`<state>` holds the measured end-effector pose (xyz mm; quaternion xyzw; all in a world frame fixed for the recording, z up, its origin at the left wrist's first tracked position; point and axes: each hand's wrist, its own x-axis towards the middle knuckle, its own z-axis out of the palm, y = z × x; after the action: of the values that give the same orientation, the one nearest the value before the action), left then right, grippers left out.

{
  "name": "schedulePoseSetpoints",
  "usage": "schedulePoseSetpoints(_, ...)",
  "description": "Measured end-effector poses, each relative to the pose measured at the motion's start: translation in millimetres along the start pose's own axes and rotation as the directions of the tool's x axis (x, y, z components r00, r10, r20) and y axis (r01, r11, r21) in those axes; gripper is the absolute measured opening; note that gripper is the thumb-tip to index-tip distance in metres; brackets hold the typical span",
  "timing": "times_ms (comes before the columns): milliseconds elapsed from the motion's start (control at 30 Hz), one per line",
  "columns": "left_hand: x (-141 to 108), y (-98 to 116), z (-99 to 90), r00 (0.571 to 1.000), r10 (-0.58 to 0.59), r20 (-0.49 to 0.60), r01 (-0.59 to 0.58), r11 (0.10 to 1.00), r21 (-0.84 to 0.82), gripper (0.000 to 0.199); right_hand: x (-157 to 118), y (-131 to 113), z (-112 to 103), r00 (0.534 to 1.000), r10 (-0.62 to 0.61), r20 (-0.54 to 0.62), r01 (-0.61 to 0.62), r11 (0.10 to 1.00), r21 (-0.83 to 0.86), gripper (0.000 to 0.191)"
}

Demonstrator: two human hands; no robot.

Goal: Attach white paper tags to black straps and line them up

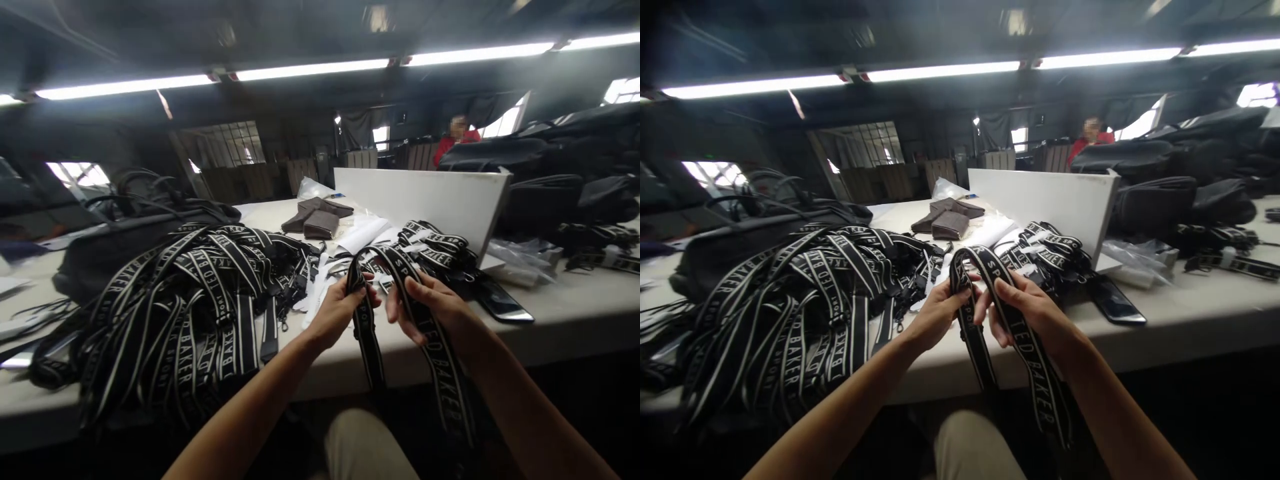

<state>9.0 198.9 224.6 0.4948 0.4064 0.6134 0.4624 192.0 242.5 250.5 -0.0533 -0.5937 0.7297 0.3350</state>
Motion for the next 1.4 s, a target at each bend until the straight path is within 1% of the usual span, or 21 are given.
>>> schedulePoseSetpoints(67, 10.0, 5.1, -9.5, 0.995, -0.012, -0.095, -0.002, 0.990, -0.141, 0.032, 6.2, 4.7, -2.0, 0.998, 0.054, -0.037, -0.054, 0.999, -0.008, 0.041)
schedulePoseSetpoints(133, 18.7, 12.0, -18.3, 0.986, 0.002, -0.165, -0.043, 0.968, -0.247, 0.029, 13.5, 12.0, -2.4, 0.990, 0.102, -0.100, -0.105, 0.994, -0.030, 0.044)
schedulePoseSetpoints(233, 27.7, 23.9, -28.4, 0.972, 0.058, -0.227, -0.128, 0.942, -0.310, 0.024, 23.9, 30.1, -0.3, 0.978, 0.147, -0.147, -0.163, 0.981, -0.109, 0.044)
schedulePoseSetpoints(300, 31.8, 31.6, -33.4, 0.961, 0.094, -0.260, -0.177, 0.932, -0.316, 0.028, 30.0, 45.5, 1.5, 0.972, 0.141, -0.188, -0.171, 0.972, -0.158, 0.045)
schedulePoseSetpoints(400, 38.0, 38.2, -39.8, 0.944, 0.151, -0.295, -0.235, 0.932, -0.277, 0.034, 40.0, 68.5, 1.3, 0.965, 0.085, -0.248, -0.142, 0.965, -0.221, 0.043)
schedulePoseSetpoints(500, 45.2, 35.8, -44.4, 0.934, 0.175, -0.313, -0.243, 0.951, -0.193, 0.034, 52.4, 85.2, -1.1, 0.976, 0.069, -0.208, -0.120, 0.963, -0.243, 0.044)
schedulePoseSetpoints(567, 49.0, 30.9, -46.5, 0.938, 0.162, -0.306, -0.199, 0.976, -0.093, 0.039, 61.4, 91.8, -1.1, 0.980, 0.108, -0.165, -0.141, 0.969, -0.201, 0.047)
schedulePoseSetpoints(633, 51.6, 26.1, -48.8, 0.945, 0.158, -0.286, -0.151, 0.987, 0.048, 0.043, 70.6, 96.4, 0.8, 0.979, 0.165, -0.119, -0.181, 0.973, -0.146, 0.048)
schedulePoseSetpoints(700, 53.7, 23.0, -52.4, 0.951, 0.164, -0.261, -0.126, 0.980, 0.154, 0.033, 79.6, 101.8, 3.3, 0.973, 0.217, -0.077, -0.224, 0.970, -0.098, 0.048)
schedulePoseSetpoints(767, 56.1, 22.0, -58.0, 0.954, 0.153, -0.257, -0.120, 0.983, 0.142, 0.020, 87.1, 109.3, 4.5, 0.967, 0.250, -0.055, -0.252, 0.966, -0.052, 0.049)
schedulePoseSetpoints(833, 59.6, 22.8, -65.4, 0.944, 0.132, -0.302, -0.124, 0.991, 0.047, 0.021, 92.0, 117.9, 3.8, 0.962, 0.271, -0.033, -0.270, 0.962, 0.033, 0.048)
schedulePoseSetpoints(900, 64.1, 24.7, -73.8, 0.916, 0.135, -0.378, -0.161, 0.986, -0.036, 0.024, 93.3, 125.3, 1.2, 0.956, 0.294, 0.021, -0.295, 0.948, 0.119, 0.049)
schedulePoseSetpoints(1000, 72.7, 28.0, -86.5, 0.848, 0.196, -0.493, -0.269, 0.960, -0.081, 0.024, 89.7, 131.8, -4.6, 0.933, 0.339, 0.119, -0.357, 0.915, 0.189, 0.048)
schedulePoseSetpoints(1033, 76.0, 28.9, -90.5, 0.822, 0.216, -0.528, -0.308, 0.947, -0.092, 0.022, 87.9, 133.0, -6.9, 0.928, 0.348, 0.134, -0.370, 0.907, 0.203, 0.047)
schedulePoseSetpoints(1100, 83.4, 30.2, -97.8, 0.771, 0.228, -0.595, -0.364, 0.924, -0.118, 0.014, 84.5, 135.4, -12.1, 0.924, 0.364, 0.113, -0.381, 0.892, 0.242, 0.046)
schedulePoseSetpoints(1167, 91.1, 30.3, -104.7, 0.728, 0.172, -0.663, -0.373, 0.912, -0.173, 0.005, 82.1, 138.2, -18.1, 0.922, 0.382, 0.069, -0.386, 0.884, 0.263, 0.048)
schedulePoseSetpoints(1267, 100.7, 27.3, -114.8, 0.680, -0.033, -0.733, -0.314, 0.890, -0.332, 0.015, 80.7, 141.6, -26.9, 0.927, 0.375, -0.023, -0.358, 0.901, 0.243, 0.049)
schedulePoseSetpoints(1333, 104.6, 22.8, -120.6, 0.669, -0.160, -0.725, -0.254, 0.868, -0.426, 0.021, 80.1, 141.4, -30.4, 0.928, 0.357, -0.103, -0.330, 0.920, 0.214, 0.049)
schedulePoseSetpoints(1400, 105.7, 17.0, -124.5, 0.669, -0.225, -0.708, -0.202, 0.862, -0.465, 0.025, 78.9, 139.2, -31.3, 0.924, 0.343, -0.169, -0.309, 0.930, 0.197, 0.050)
